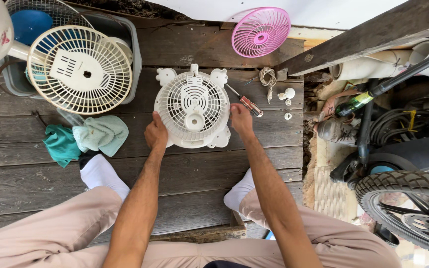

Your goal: The person assembles a small white fan by attaching the front grille to the fan housing, securing it with a screwdriver, and then attaching the fan blade to the motor shaft. The person also handles the fan's power cord and plug.

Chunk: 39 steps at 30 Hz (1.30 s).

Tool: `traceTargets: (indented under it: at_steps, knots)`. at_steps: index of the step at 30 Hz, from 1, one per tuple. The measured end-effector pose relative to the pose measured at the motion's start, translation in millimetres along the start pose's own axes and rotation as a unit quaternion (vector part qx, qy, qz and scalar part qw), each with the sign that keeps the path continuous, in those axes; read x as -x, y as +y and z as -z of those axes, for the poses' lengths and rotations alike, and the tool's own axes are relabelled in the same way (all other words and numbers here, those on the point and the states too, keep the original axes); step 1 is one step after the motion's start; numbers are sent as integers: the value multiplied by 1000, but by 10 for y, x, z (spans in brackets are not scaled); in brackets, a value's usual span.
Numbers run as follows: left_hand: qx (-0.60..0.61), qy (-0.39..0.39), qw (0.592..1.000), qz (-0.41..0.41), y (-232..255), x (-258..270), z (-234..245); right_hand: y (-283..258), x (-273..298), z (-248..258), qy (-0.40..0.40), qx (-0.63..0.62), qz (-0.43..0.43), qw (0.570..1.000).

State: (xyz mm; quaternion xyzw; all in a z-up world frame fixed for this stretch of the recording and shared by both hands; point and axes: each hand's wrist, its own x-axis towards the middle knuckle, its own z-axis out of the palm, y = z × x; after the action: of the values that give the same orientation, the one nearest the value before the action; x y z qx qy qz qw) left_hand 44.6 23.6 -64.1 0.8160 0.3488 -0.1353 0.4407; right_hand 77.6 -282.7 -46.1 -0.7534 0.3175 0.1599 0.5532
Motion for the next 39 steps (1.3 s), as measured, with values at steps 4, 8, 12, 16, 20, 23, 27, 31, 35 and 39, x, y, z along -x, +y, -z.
traceTargets:
  at_steps: [4,8,12,16,20,23,27,31,35,39]
  knots:
    - [22,-47,998,30,-87,-62,59,118,-21,-126,-9,-23,-37,999]
    - [50,-33,998,24,-98,-16,84,129,-88,-111,16,23,-9,1000]
    - [83,-7,997,5,-54,54,124,58,-65,-74,21,87,45,995]
    - [82,-8,996,22,32,119,170,-151,35,-100,-26,0,-9,1000]
    - [96,-6,995,14,164,175,188,-395,172,-110,-105,-181,-27,978]
    - [89,-7,996,6,276,200,242,-584,288,-50,-164,-278,-47,945]
    - [86,0,996,-24,386,212,334,-777,395,51,-197,-303,-10,932]
    - [172,-29,985,-9,438,243,372,-958,504,106,-192,-300,33,934]
    - [202,-71,977,2,471,269,451,-1125,699,133,-165,-275,42,946]
    - [207,-86,975,5,480,274,503,-1187,820,155,-166,-317,28,933]
